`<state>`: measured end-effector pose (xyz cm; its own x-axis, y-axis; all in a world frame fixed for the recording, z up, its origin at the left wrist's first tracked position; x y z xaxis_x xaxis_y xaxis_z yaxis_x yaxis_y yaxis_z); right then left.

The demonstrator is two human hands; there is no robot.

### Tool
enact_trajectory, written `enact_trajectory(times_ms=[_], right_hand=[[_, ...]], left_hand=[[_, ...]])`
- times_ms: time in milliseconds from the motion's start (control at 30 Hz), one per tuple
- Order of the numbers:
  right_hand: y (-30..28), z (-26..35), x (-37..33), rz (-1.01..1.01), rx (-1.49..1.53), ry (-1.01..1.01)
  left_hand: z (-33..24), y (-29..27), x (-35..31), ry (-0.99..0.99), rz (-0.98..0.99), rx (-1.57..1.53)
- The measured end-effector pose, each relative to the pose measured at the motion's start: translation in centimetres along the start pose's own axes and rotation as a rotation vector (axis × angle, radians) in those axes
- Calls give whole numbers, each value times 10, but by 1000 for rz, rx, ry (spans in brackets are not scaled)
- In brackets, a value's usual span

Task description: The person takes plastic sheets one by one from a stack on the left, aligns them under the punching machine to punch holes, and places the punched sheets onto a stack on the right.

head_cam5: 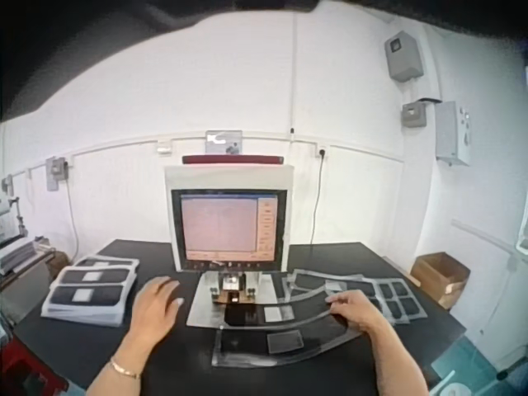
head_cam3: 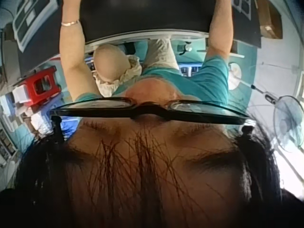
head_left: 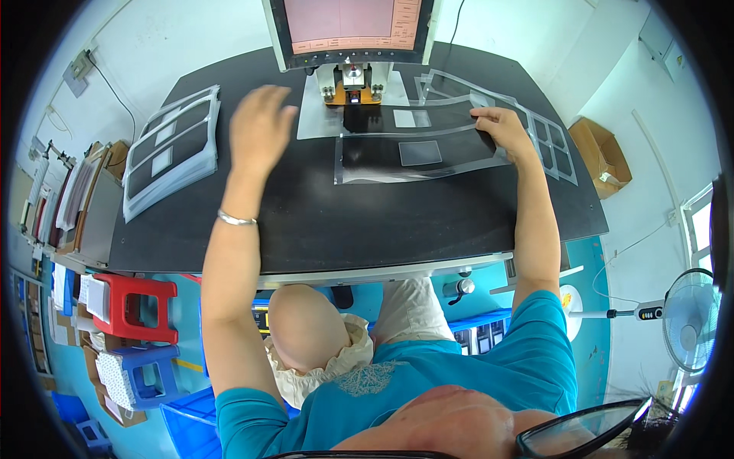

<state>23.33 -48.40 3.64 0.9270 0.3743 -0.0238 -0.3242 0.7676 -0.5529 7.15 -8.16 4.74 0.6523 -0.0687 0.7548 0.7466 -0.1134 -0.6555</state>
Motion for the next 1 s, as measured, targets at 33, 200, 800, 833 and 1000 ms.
enact_trajectory(times_ms=[33, 200, 800, 833, 1000], right_hand=[[-1, -2, 0, -3, 1, 5], [2, -3, 0, 0, -7, -7], [-6, -24, 17, -187, -55, -103], [-2, -24, 18, -185, -55, -103], [-1, -28, 20, -319, -184, -122]], left_hand=[[27, 2, -4, -130, 0, 118], [124, 5, -48, -790, 250, 490], [64, -13, -15, -537, 209, 271], [50, -7, -15, -392, 160, 283], [-18, 26, -14, -75, 317, 245]])
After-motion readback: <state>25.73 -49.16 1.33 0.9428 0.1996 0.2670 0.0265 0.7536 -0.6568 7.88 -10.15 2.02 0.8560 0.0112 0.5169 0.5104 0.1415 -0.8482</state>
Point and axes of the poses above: each hand's wrist, its own x-axis towards the middle knuckle, its own y-axis out of the palm, z = x × y, the point moved 3 cm from there along x, towards the middle knuckle, and after that the axes turned 8 degrees about z, right-handed, at the moved point
